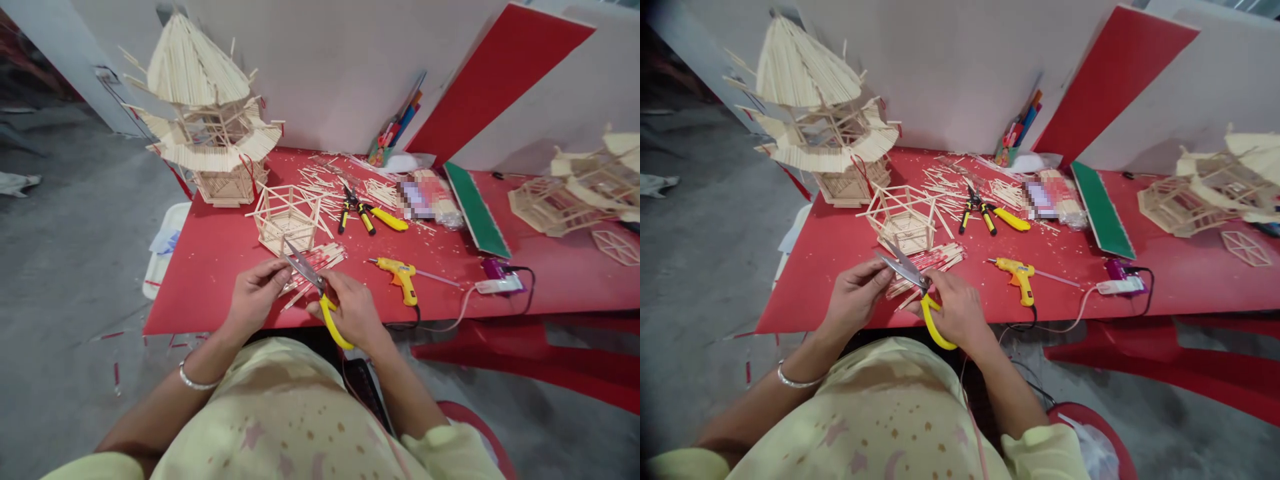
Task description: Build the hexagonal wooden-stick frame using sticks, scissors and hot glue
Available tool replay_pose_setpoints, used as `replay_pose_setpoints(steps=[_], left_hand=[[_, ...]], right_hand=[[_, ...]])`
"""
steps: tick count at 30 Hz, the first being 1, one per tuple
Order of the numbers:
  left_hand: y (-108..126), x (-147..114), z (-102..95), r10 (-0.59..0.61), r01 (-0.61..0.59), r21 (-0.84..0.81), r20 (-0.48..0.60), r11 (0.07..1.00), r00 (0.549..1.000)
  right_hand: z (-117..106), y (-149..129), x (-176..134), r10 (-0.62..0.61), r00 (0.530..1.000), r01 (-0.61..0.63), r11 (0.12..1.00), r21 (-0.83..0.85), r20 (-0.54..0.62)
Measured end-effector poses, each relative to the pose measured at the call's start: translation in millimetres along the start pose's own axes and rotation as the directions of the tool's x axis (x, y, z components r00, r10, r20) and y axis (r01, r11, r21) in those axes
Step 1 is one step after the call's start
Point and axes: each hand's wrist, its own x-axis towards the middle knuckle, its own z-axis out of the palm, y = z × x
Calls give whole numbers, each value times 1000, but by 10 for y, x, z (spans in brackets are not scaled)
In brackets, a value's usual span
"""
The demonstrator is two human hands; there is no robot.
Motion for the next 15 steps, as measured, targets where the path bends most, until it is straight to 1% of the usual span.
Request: replay_pose_setpoints(steps=[5, 10, 13, 15], left_hand=[[13, 5, -55, 33, -35, 94, 20, 995, 999], [65, 15, -68, 112, -130, 198, 102, 971, 989], [60, 13, -55, 123, -149, 234, 122, 961, 985], [39, 12, -34, 85, -106, 204, 108, 973, 991]], right_hand=[[-13, -8, 6, -10, 1000, 9, 999, 30, 17], [1, 47, -19, -30, 999, 28, 997, 69, 27], [83, 115, -85, -40, 999, 42, 993, 109, -19], [132, 164, -135, -16, 997, 24, 993, 119, -74]])
